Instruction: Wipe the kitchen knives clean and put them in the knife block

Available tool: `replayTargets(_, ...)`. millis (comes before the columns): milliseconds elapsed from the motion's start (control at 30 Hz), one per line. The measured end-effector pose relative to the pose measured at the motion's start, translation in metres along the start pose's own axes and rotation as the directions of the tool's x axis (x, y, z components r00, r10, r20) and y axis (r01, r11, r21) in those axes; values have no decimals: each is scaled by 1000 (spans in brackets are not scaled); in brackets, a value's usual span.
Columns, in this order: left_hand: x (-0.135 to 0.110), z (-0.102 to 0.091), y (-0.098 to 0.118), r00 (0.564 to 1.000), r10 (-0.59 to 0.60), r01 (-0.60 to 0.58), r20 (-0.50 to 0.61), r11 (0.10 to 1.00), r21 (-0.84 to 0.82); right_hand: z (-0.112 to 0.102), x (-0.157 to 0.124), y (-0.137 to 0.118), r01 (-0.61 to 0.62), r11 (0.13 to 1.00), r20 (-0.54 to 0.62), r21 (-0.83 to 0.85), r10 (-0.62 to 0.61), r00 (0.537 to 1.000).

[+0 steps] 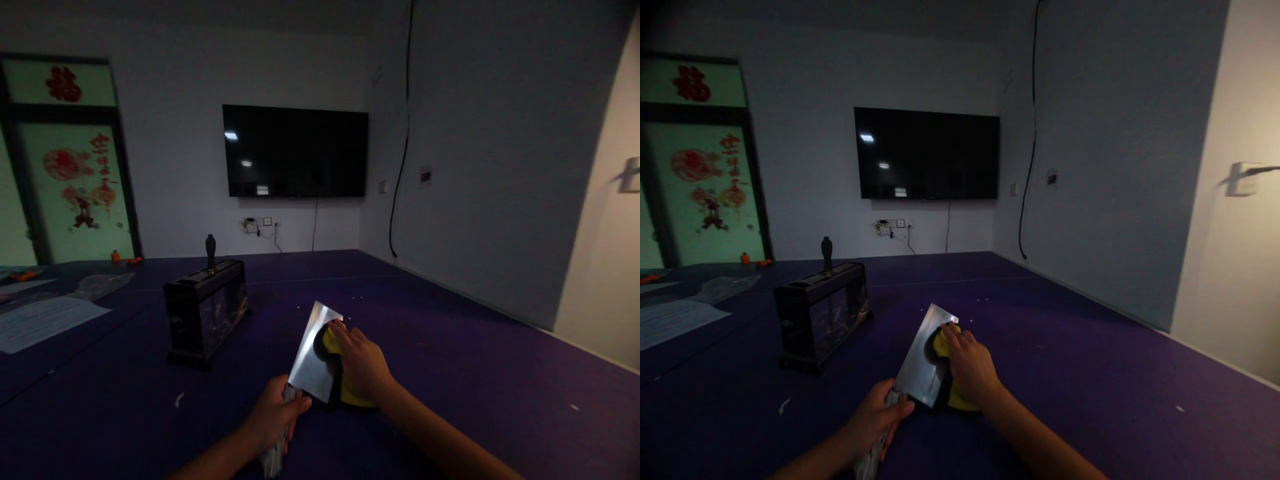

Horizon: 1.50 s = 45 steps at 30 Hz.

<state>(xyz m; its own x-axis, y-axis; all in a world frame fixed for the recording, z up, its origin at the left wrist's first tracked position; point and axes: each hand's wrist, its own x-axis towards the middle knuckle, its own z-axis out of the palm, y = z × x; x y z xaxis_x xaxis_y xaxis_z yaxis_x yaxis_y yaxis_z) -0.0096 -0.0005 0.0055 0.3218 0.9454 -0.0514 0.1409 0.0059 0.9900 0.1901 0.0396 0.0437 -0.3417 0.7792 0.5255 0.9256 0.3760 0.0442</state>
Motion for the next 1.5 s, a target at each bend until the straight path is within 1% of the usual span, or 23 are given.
replayTargets(200, -1, -1, -1, 1000, -10, 10, 9, 999, 40, 4, 5, 8, -20, 999, -16, -37, 19, 1000)
replayTargets(300, -1, -2, -2, 1000, -7, 7, 14, 999, 37, 6, 6, 10, -11, 999, -13, -43, 11, 1000)
replayTargets(400, 0, -2, -2, 1000, 9, -9, 13, 1000, 18, 5, 5, 9, -7, 1000, -11, -15, 7, 1000)
replayTargets(500, 0, -1, -3, 1000, 18, -18, 4, 1000, 9, 2, 4, 6, 4, 1000, 15, 27, -4, 1000)
replayTargets(633, 2, 0, -4, 999, 27, -27, -26, 1000, -16, 0, -1, -2, 57, 998, 40, 40, -58, 997)
replayTargets(767, 2, 1, -4, 998, 11, -13, -56, 999, -31, -1, -7, -11, 172, 984, 41, 50, -174, 984)
replayTargets(833, 3, 1, -3, 998, 4, -7, -65, 999, -38, 0, -10, -13, 210, 977, 24, 48, -211, 977)
replayTargets(933, 3, 1, -2, 998, 4, -7, -65, 999, -46, 2, -12, -13, 229, 973, -11, 41, -228, 974)
replayTargets(1067, 2, 1, 0, 999, -11, 9, -46, 999, -48, 5, -12, -10, 225, 973, -57, 58, -222, 973)
replayTargets(1133, 1, 1, 1, 999, -23, 22, -40, 999, -45, 7, -12, -9, 234, 971, -66, 56, -231, 971)
replayTargets(1267, 0, 0, 0, 997, -22, 19, -71, 999, -44, 12, -12, -7, 267, 964, -63, 9, -266, 962)
replayTargets(1367, -1, -1, -1, 999, 0, -2, -46, 999, -41, 15, -11, -4, 251, 968, -87, -15, -252, 964)
replayTargets(1500, -2, -1, -1, 1000, 11, -11, 5, 1000, -24, 13, -5, 3, 147, 989, -118, -35, -150, 982)
